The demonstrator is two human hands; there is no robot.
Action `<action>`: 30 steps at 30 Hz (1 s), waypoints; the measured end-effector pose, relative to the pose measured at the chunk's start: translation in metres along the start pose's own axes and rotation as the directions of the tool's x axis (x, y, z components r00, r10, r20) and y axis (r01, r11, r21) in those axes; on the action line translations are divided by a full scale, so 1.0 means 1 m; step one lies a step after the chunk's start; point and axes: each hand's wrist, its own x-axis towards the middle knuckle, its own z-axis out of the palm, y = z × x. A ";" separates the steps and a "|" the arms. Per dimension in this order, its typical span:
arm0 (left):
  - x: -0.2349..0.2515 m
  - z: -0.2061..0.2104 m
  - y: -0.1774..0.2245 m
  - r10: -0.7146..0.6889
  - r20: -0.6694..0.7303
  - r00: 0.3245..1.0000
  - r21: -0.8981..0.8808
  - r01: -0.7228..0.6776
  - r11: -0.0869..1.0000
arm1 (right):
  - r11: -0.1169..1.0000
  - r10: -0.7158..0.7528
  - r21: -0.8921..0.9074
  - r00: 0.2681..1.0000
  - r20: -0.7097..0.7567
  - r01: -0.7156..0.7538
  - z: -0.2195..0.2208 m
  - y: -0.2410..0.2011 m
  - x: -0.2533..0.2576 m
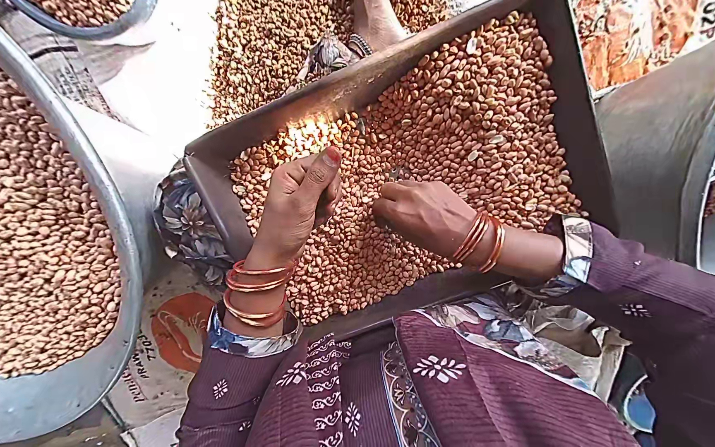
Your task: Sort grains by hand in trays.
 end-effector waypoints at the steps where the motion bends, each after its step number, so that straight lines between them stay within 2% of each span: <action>1: -0.001 -0.001 -0.001 0.013 0.001 1.000 0.026 -0.013 1.000 | 1.000 0.007 0.002 1.000 -0.006 -0.007 -0.001 0.002 0.000; 4: -0.017 -0.001 0.001 0.039 0.015 0.999 0.151 -0.041 0.988 | 0.996 0.078 0.027 0.995 0.059 -0.080 -0.009 0.005 -0.001; 9: -0.013 -0.002 -0.004 0.041 0.039 0.998 0.345 -0.052 0.937 | 0.968 0.199 0.117 0.964 0.174 -0.221 -0.024 0.012 -0.002; 13: -0.004 0.000 -0.008 0.039 0.052 0.998 0.424 -0.057 0.904 | 0.987 0.118 0.099 0.989 0.089 -0.127 -0.015 0.013 -0.005; 17: -0.001 0.001 -0.009 0.061 0.057 0.997 0.448 -0.080 0.891 | 0.991 0.078 0.102 0.995 0.065 -0.084 -0.010 0.012 -0.004; 23: -0.004 0.001 -0.010 0.113 0.079 0.990 0.471 -0.137 0.872 | 1.000 0.003 -0.010 0.994 -0.112 -0.004 0.002 0.001 0.002; 27: -0.004 0.001 -0.012 0.121 0.088 0.989 0.540 -0.149 0.829 | 0.999 -0.028 -0.037 0.998 -0.057 0.026 -0.003 -0.004 0.001; 30: -0.005 0.001 -0.014 0.128 0.097 0.987 0.592 -0.160 0.790 | 1.000 0.013 -0.007 1.000 0.010 -0.013 0.001 0.001 0.006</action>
